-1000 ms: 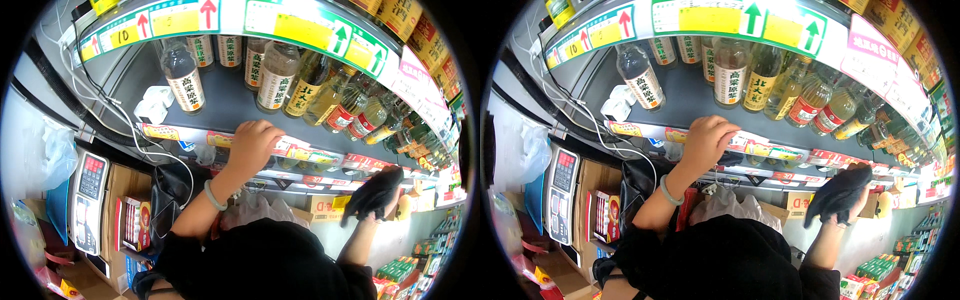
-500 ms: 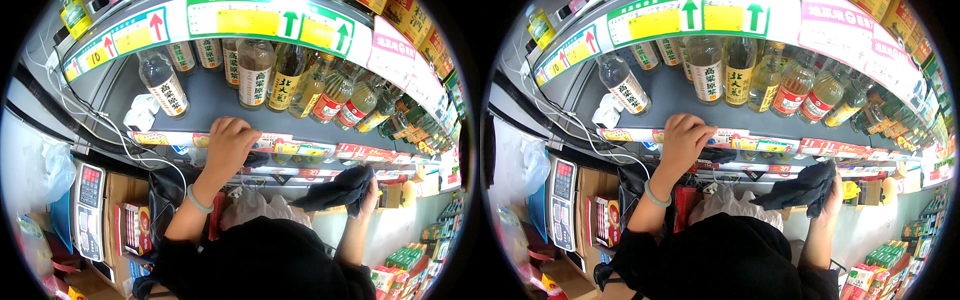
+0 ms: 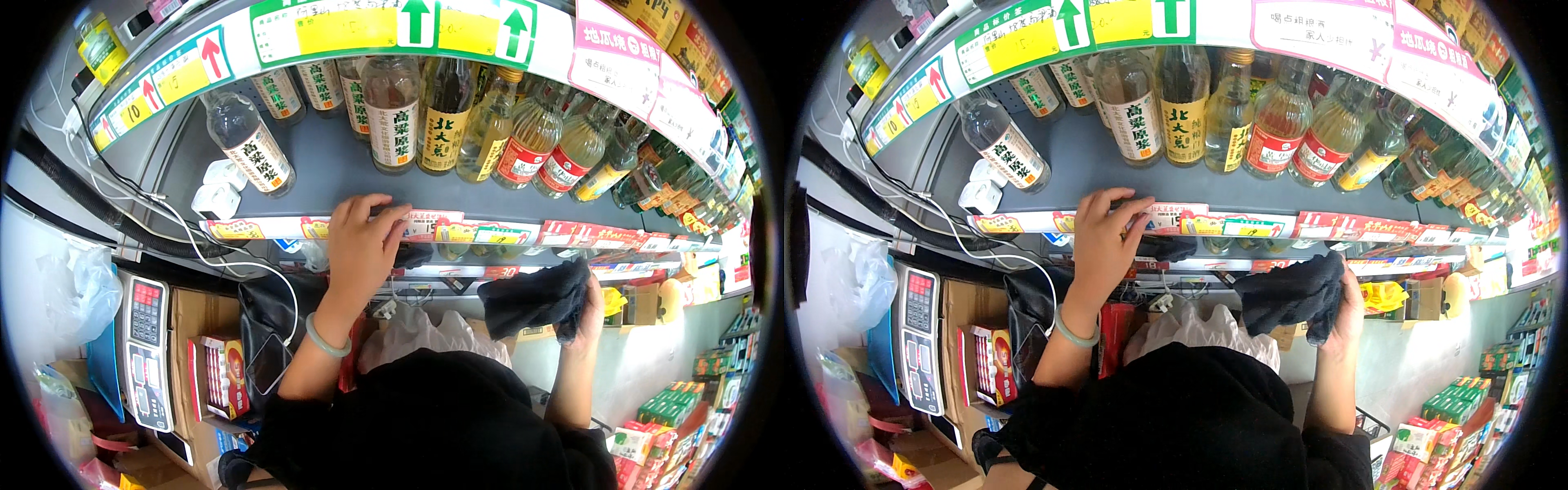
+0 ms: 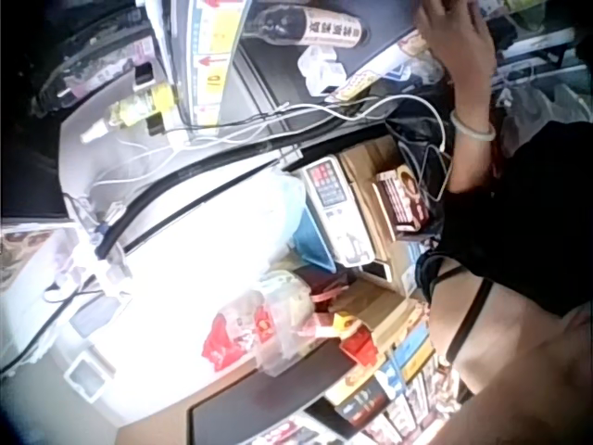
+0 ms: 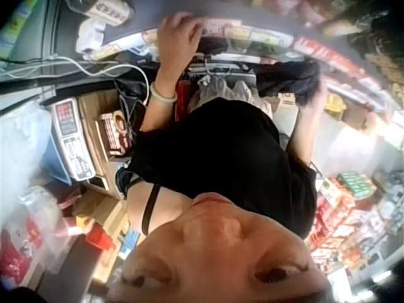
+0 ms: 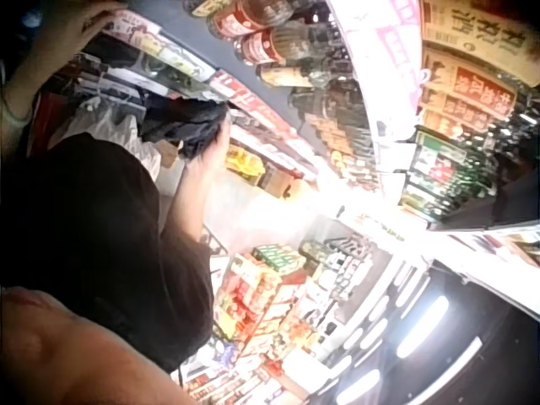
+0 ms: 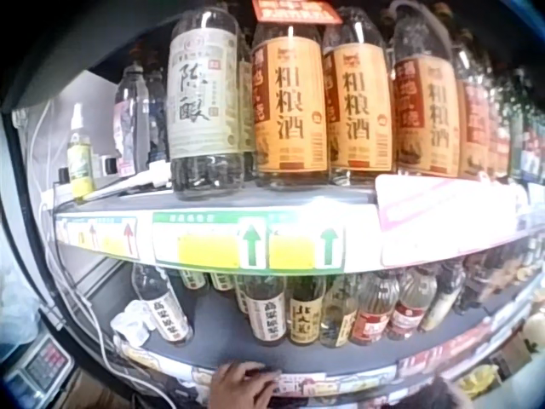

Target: The person wipes a store shelf with a dark cloth, then picks up and wipes individual bottles of liquid before placing them back on the shelf. The person handles the bottles one at a time, cleaning the exterior surfaces.

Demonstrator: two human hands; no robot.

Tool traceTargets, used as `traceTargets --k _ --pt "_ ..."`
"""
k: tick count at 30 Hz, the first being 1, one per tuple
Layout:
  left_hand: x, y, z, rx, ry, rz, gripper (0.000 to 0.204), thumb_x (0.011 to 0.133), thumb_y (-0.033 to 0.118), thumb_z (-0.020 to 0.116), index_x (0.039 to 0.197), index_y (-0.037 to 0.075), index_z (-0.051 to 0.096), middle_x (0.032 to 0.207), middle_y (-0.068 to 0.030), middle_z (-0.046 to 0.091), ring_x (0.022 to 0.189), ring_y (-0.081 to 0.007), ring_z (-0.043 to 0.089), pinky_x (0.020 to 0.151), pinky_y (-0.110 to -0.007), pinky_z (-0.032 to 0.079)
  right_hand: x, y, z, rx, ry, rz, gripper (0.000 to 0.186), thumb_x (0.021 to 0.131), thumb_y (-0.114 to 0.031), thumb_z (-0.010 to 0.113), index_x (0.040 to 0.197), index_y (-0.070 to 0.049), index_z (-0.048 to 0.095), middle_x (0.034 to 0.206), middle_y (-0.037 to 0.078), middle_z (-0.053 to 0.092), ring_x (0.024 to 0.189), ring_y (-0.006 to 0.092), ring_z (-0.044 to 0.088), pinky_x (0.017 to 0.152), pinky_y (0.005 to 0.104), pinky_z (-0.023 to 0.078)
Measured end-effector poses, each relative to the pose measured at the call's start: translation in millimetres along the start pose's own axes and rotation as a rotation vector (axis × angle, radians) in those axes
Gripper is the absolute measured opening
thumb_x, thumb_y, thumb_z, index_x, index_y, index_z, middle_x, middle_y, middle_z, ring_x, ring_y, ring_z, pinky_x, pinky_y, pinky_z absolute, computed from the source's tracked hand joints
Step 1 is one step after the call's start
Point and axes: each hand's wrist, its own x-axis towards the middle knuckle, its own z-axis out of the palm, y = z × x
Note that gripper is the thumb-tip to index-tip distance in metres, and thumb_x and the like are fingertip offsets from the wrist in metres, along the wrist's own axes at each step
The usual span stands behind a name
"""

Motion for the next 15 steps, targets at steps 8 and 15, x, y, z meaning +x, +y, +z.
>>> traceTargets --k 8,15 --pt "-34.2 42.0 7.1 -0.445 -0.161 -0.047 0.028 0.083 0.006 0.066 0.11 0.008 0.067 0.113 -0.0115 0.06 0.103 -0.0257 0.056 0.089 -0.038 0.043 -8.7 11.6 8.4 0.021 -0.15 0.213 0.03 0.096 -0.025 0.049 0.113 -0.002 0.058 0.111 0.014 0.065 0.101 0.0266 0.064 0.091 0.0407 0.052" --pt "-64.0 77.1 43.2 -0.971 -0.589 -0.274 0.024 0.091 0.011 0.06 0.113 0.0 0.059 0.113 -0.0097 0.062 0.109 -0.0202 0.058 0.095 -0.031 0.043 -12.3 34.9 28.9 -0.074 -0.107 0.275 0.029 0.096 -0.019 0.05 0.12 -0.002 0.052 0.108 0.01 0.063 0.097 0.0203 0.063 0.086 0.0334 0.052"
